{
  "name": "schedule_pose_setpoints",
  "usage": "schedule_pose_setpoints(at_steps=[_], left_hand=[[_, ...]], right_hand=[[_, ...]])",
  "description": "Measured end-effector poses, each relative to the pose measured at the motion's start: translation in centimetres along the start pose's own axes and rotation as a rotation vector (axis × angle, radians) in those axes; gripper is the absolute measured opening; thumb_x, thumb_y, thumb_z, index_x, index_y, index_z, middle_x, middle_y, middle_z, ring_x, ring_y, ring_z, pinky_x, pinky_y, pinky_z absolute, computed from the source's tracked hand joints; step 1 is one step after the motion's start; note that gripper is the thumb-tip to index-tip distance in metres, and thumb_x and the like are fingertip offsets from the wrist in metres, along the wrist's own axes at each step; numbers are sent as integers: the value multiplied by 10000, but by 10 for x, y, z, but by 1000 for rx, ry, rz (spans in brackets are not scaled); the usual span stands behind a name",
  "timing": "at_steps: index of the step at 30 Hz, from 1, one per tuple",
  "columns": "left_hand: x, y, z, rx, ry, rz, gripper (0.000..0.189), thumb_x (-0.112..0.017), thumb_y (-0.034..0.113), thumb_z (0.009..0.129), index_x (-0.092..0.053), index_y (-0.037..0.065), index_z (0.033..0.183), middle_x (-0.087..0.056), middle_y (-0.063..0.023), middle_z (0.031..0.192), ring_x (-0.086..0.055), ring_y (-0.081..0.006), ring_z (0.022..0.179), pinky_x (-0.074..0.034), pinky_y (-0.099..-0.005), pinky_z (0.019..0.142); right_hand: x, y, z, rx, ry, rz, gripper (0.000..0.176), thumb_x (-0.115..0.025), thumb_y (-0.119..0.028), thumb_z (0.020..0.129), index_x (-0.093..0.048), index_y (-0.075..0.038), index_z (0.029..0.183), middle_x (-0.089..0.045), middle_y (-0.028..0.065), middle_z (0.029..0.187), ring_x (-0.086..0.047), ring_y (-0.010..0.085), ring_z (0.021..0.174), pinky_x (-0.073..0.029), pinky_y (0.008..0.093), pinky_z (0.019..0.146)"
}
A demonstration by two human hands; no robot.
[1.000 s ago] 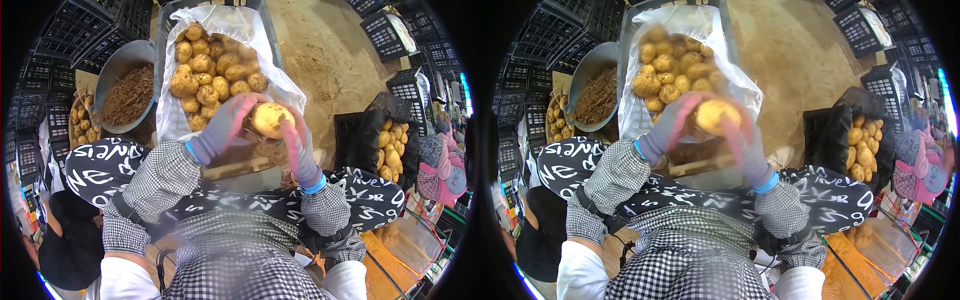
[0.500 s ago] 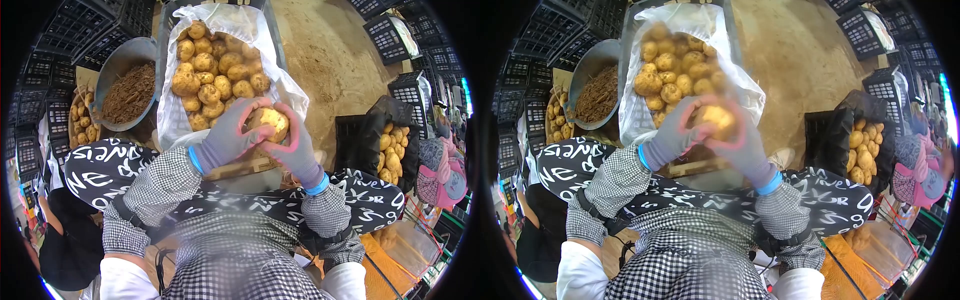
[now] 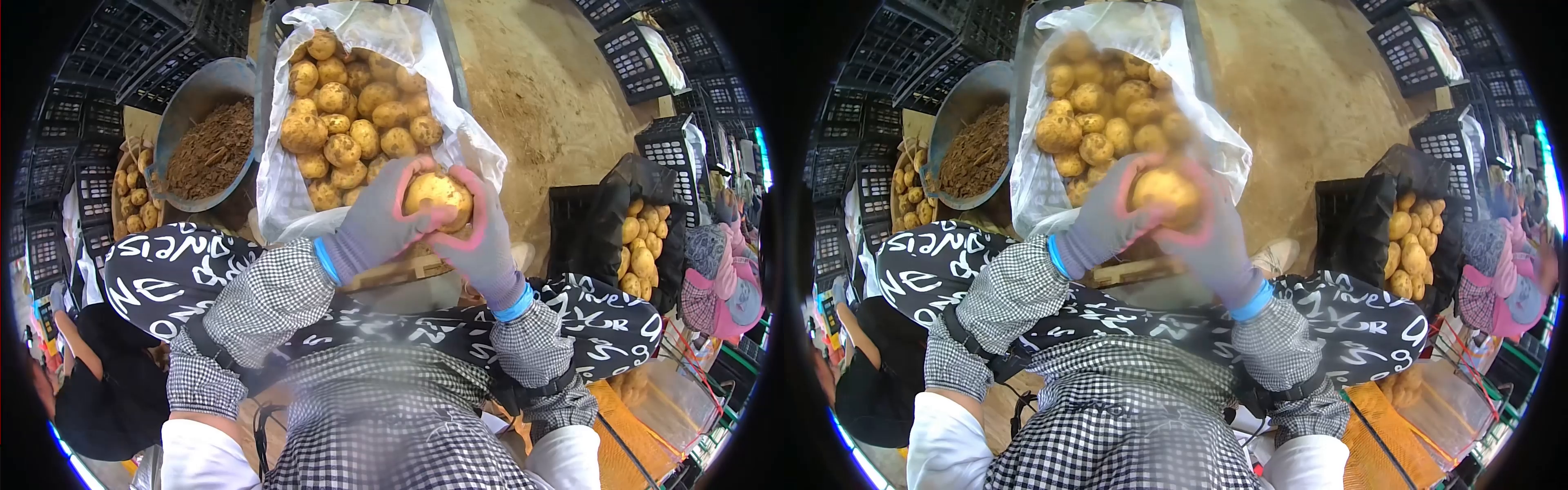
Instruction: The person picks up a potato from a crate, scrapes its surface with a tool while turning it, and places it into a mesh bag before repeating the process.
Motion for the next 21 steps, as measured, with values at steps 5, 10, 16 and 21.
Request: schedule_pose_setpoints(at_steps=[5,10,16,21], left_hand=[[-4,-11,-6,89,-33,-5,383,-568,302,954,-552,15,1207,-581,-147,1103,-588,-241,1013,-455,-330,928],[3,-15,-6,9,21,39,353,-461,310,1015,-570,14,1172,-592,-131,1082,-597,-214,1006,-481,-326,886],[-14,-40,-7,398,-190,-455,421,-466,387,1020,-508,49,1266,-575,-67,1171,-579,-164,1069,-487,-293,894],[-18,-22,-13,582,-116,-840,559,-608,407,950,-411,41,1325,-520,-84,1242,-551,-150,1104,-485,-299,935]], right_hand=[[-6,-2,-3,-11,-32,-58,789,-830,-179,671,-454,-20,1347,-524,174,1240,-547,292,1162,-448,369,981],[-12,9,-6,-50,-88,-17,793,-835,-204,678,-454,-28,1350,-520,179,1259,-532,301,1182,-433,382,1002],[-1,-19,6,64,-78,-84,772,-808,-226,734,-431,-21,1376,-499,189,1307,-512,309,1215,-422,389,1016],[1,1,2,-74,49,279,638,-680,-188,863,-403,-17,1412,-558,170,1220,-557,265,1152,-440,354,984]])
Point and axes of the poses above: each hand's wrist, its own z-axis towards the middle knuckle, its own x-axis out of the back of the hand, y = z × x, the point moved 9 cm from there along z, towards the middle knuckle
